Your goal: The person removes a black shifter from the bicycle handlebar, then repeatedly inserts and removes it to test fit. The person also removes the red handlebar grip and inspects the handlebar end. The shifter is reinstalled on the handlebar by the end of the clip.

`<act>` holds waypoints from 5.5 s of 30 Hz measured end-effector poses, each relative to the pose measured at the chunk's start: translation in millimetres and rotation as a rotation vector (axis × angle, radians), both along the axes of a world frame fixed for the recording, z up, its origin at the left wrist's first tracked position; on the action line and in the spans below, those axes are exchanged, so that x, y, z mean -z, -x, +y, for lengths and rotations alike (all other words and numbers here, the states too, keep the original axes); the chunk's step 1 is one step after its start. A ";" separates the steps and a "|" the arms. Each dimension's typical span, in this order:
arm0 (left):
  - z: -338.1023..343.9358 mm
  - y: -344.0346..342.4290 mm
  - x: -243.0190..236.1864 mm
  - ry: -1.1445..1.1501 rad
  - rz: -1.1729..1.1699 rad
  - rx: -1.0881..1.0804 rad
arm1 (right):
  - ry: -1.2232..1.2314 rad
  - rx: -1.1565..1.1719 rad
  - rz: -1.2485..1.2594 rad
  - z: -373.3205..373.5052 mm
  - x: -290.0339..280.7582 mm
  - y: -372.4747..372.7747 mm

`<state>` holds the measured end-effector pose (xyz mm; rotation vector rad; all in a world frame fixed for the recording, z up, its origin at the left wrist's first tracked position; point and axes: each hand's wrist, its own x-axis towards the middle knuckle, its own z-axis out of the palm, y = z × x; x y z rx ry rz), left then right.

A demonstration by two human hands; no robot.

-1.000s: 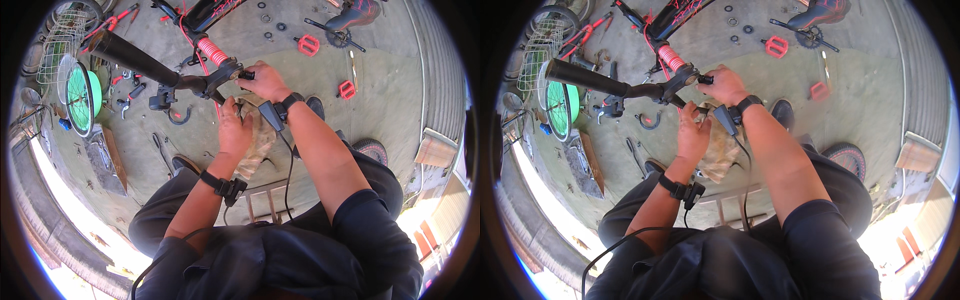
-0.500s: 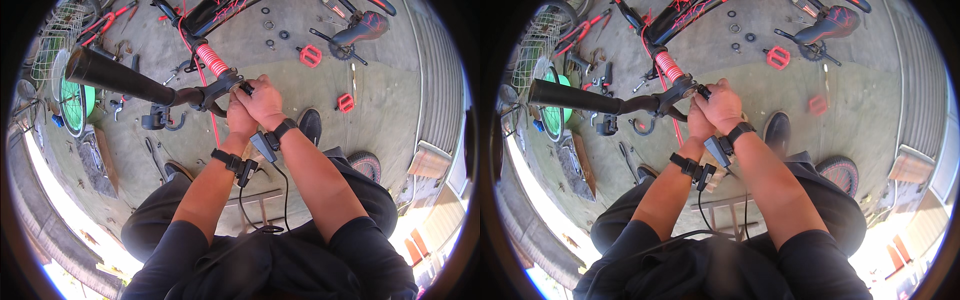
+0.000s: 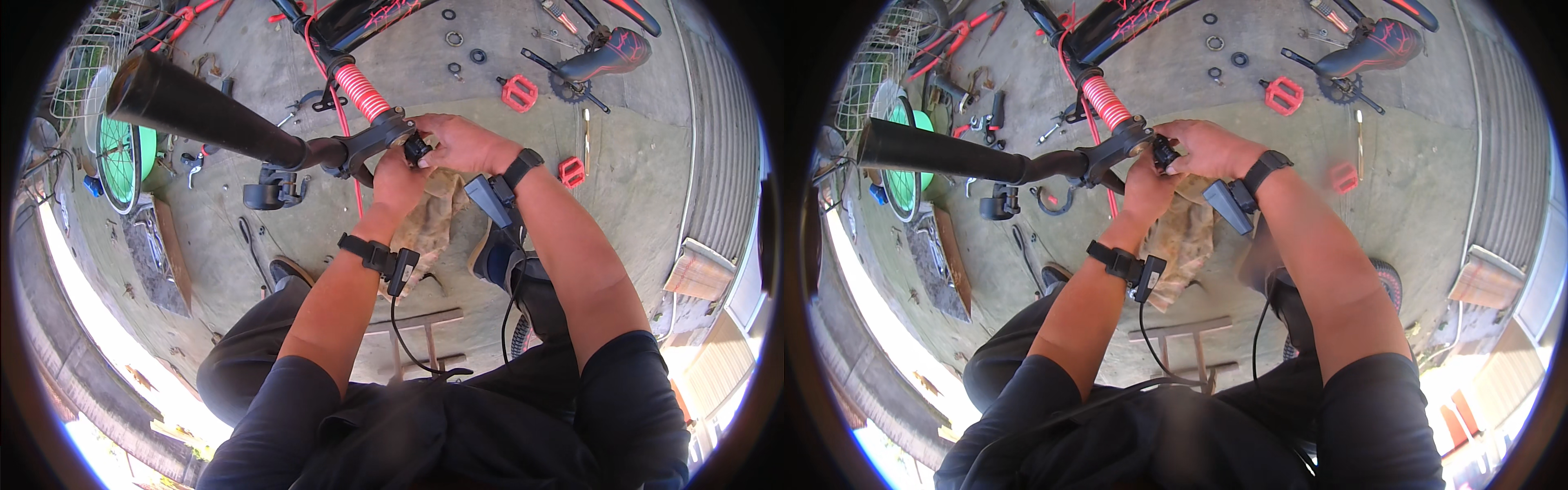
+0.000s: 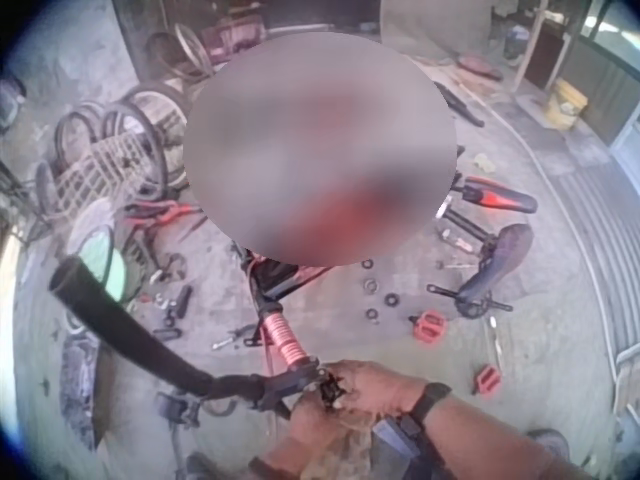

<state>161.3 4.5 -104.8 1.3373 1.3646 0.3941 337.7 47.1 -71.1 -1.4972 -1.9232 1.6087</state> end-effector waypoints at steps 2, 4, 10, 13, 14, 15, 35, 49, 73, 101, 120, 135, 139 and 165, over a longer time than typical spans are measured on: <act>0.0 -2.3 0.1 0.067 -0.220 -0.104 | -0.005 0.003 0.000 1.0 -5.2 0.3; -2.7 -3.8 -0.3 0.139 -0.372 -0.190 | -0.012 0.021 -0.020 -1.2 -9.6 1.6; -29.5 -4.0 -2.0 0.495 -0.908 -0.634 | -0.157 0.211 -0.219 -20.9 -15.0 25.3; -38.8 -1.4 -1.4 0.764 -1.282 -0.863 | -0.118 0.385 -0.441 -37.8 -18.0 51.2; -39.5 2.0 -1.4 0.774 -1.359 -0.871 | -0.108 0.450 -0.444 -41.3 -18.5 59.3; -40.6 4.8 -1.9 0.748 -1.491 -0.828 | -0.090 0.517 -0.441 -43.7 -19.1 65.2; -3.3 -2.2 22.6 0.919 -0.898 -0.728 | -0.086 0.364 -0.357 -6.9 -22.8 54.9; -1.5 -14.9 -9.2 0.822 -0.983 -0.994 | -0.136 0.104 -0.160 6.0 -24.5 21.8; -11.0 0.6 2.0 1.018 -1.080 -0.843 | -0.202 0.016 -0.117 5.3 -24.6 12.0; -20.7 -6.5 -2.2 0.850 -1.134 -1.120 | -0.069 -0.074 -0.274 14.5 -35.0 15.3; -5.5 -15.4 -15.2 0.821 -0.913 -1.020 | -0.010 0.131 -0.370 1.3 -28.1 41.9; -21.5 -8.6 -13.4 0.853 -1.066 -1.040 | -0.170 0.103 -0.398 -7.6 -21.4 26.9; -35.4 -4.9 -13.4 0.911 -0.996 -0.979 | -0.146 0.014 -0.438 -13.0 -19.5 26.4; -66.7 113.8 -266.5 0.253 -0.460 0.033 | 0.587 0.308 0.476 -86.2 -254.5 47.0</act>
